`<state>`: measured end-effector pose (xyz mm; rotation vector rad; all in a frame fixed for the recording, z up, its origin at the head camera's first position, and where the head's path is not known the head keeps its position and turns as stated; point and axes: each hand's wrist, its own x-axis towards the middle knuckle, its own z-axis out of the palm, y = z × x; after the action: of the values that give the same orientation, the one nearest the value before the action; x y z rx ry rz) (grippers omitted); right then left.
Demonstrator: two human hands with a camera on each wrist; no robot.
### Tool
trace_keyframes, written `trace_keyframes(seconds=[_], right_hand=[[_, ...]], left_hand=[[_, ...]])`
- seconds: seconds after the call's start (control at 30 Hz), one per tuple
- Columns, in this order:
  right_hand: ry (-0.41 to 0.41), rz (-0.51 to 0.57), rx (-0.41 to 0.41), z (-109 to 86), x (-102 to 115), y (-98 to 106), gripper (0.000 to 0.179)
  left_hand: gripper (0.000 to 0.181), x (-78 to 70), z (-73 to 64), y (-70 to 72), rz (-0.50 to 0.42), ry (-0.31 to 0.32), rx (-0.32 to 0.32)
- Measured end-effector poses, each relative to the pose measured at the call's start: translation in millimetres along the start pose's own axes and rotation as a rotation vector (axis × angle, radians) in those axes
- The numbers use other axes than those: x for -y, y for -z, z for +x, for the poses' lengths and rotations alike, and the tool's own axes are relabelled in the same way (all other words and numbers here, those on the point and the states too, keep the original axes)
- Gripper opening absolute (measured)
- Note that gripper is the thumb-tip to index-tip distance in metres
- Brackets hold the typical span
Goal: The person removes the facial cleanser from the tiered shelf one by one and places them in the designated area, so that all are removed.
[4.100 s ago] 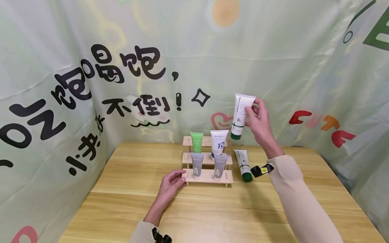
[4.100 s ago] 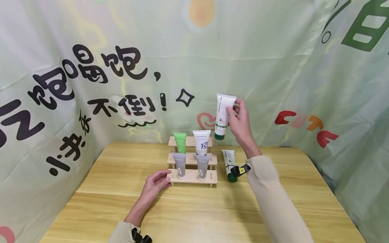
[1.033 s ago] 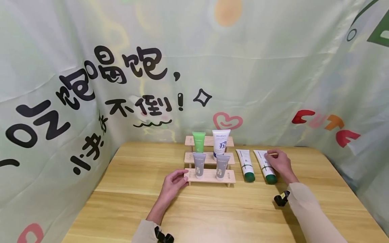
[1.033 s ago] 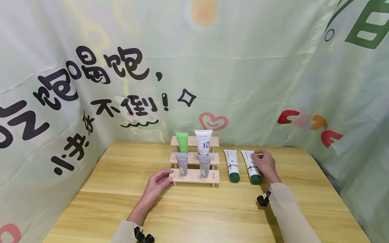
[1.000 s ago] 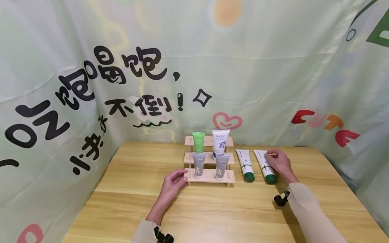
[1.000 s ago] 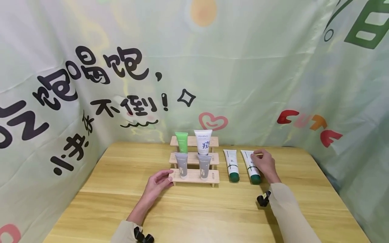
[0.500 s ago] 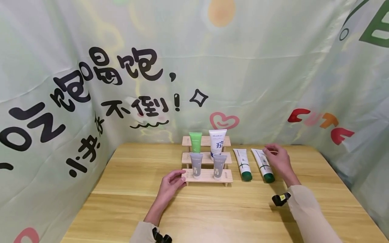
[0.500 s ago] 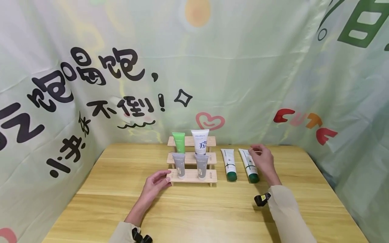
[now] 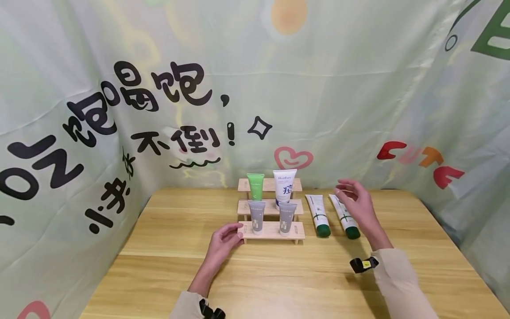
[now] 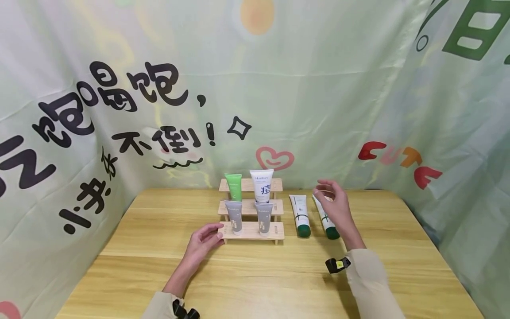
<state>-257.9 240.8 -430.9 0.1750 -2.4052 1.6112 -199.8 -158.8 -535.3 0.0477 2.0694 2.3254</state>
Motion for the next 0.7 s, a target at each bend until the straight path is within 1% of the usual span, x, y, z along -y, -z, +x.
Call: trace_keyframes(seconds=[0.13,0.37,0.7], right_hand=[[0.048,0.042,0.014,-3.5,11,-8,0.053],[0.105,0.208,0.054,-7.9,26,-26,0.049],[0.093,0.26,0.109,-5.7,38,-51,0.053]], left_hand=[[0.033,0.2,-0.1,-0.1,-0.009,-0.009,0.004],[0.032,0.3,-1.1,1.4,-0.013,-0.006,-0.003],[0.032,0.5,0.3,0.2,-0.01,-0.01,0.011]])
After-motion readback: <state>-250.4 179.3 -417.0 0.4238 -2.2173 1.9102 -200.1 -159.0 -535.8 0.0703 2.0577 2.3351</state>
